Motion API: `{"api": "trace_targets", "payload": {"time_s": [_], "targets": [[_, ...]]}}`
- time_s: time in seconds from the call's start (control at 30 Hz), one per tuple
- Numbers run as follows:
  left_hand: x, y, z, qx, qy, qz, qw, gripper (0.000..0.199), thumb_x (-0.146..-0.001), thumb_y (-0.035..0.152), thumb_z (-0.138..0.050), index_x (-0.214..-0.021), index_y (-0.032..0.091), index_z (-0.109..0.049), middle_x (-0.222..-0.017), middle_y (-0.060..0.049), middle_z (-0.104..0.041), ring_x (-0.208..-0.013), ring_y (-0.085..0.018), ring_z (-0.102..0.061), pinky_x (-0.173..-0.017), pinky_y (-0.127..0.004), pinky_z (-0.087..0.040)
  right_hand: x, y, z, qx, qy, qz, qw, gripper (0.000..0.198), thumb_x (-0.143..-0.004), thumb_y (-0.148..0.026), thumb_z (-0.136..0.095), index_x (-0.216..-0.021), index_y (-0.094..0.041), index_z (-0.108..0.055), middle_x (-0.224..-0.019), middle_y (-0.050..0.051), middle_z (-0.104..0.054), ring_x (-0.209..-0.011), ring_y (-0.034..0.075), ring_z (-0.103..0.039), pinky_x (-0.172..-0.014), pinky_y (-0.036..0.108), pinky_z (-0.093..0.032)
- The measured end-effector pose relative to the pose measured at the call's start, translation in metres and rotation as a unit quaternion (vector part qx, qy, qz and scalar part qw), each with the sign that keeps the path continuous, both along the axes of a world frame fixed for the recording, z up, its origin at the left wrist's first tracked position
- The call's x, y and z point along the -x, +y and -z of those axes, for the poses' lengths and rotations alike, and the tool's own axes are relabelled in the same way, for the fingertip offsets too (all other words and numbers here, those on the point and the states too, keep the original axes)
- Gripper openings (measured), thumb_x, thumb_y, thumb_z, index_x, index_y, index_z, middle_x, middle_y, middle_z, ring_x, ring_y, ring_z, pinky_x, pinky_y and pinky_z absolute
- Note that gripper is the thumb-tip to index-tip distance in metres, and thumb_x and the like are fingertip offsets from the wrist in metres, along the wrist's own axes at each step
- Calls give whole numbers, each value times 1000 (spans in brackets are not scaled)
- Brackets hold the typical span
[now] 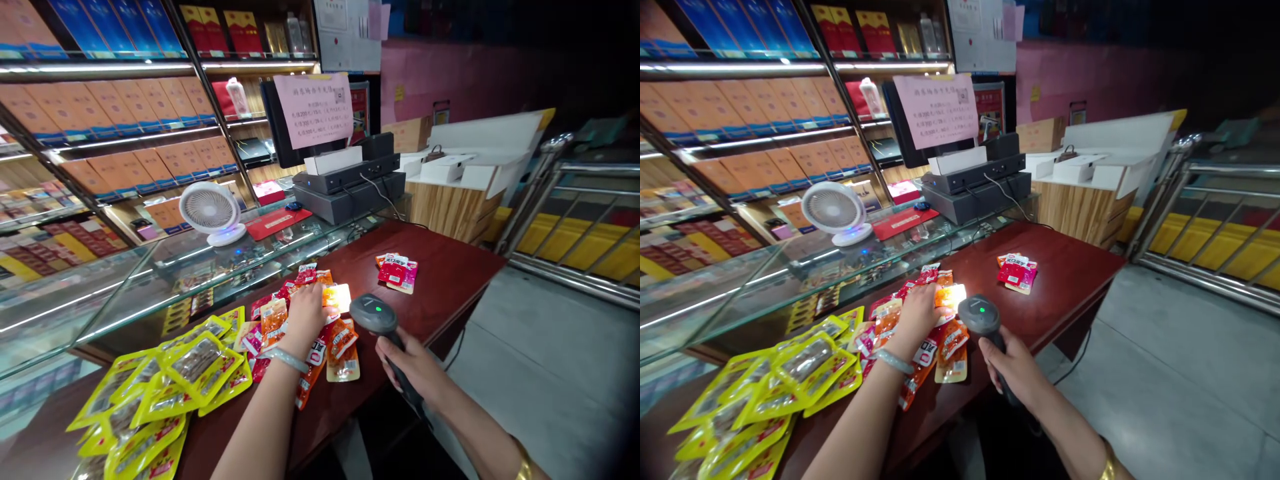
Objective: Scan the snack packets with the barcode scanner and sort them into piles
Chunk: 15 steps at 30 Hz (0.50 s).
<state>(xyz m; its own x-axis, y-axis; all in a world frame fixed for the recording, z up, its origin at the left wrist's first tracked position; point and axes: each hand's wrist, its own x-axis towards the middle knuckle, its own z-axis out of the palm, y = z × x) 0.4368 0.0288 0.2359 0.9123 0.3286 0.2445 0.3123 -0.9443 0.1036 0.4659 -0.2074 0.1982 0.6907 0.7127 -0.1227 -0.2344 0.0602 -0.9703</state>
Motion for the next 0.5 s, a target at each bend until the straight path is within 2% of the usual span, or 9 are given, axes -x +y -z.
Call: {"api": "trace_targets", "payload": {"time_s": [0.13,0.2,0.27,0.33,0.4,0.5], "targets": [[-2,-1,3,83,-11,-13,996,29,-80,31,-66,-105,20,-58,-100,-10,-67,-99,-25,-61,-85,-33,-44,1,-5,3,35,-5,5,999,42,-83,-62,-59,-83,-23,-45,-50,-10,-46,-37,6,-40,-38,18,-36],[-8,-2,8,154,-36,-26,987,25,-82,28,-64,-106,20,-58,-98,-8,-68,-95,-23,-63,-84,-31,-45,1,-11,5,42,-7,27,999,44,-81,-64,-60,-84,-23,-46,-49,-11,-45,-37,6,-40,-38,18,-36],[-18,-5,13,250,-59,-41,966,26,-83,26,-62,-107,20,-59,-92,-6,-69,-84,-21,-66,-79,-31,-49,-1,-17,9,37,-11,43,998,46,-79,-66,-60,-83,-23,-46,-48,-11,-44,-36,7,-39,-37,18,-35],[-35,-12,18,370,-66,-53,925,28,-85,26,-59,-111,19,-57,-86,-5,-68,-68,-18,-66,-68,-32,-52,-4,-23,13,27,-14,46,998,46,-79,-66,-60,-82,-23,-46,-47,-11,-44,-36,7,-40,-37,19,-36],[-56,-22,22,493,-73,-50,866,29,-86,22,-56,-115,17,-55,-86,-5,-68,-59,-15,-65,-61,-31,-54,-6,-29,16,25,-6,51,998,44,-81,-65,-59,-82,-23,-46,-48,-11,-45,-36,7,-41,-38,19,-36],[-89,-40,20,615,-85,-8,784,37,-84,11,-56,-121,13,-54,-97,-9,-70,-70,-14,-68,-71,-30,-57,-7,-35,17,25,10,61,998,41,-83,-61,-59,-84,-23,-46,-50,-11,-47,-38,7,-41,-37,18,-36]]}}
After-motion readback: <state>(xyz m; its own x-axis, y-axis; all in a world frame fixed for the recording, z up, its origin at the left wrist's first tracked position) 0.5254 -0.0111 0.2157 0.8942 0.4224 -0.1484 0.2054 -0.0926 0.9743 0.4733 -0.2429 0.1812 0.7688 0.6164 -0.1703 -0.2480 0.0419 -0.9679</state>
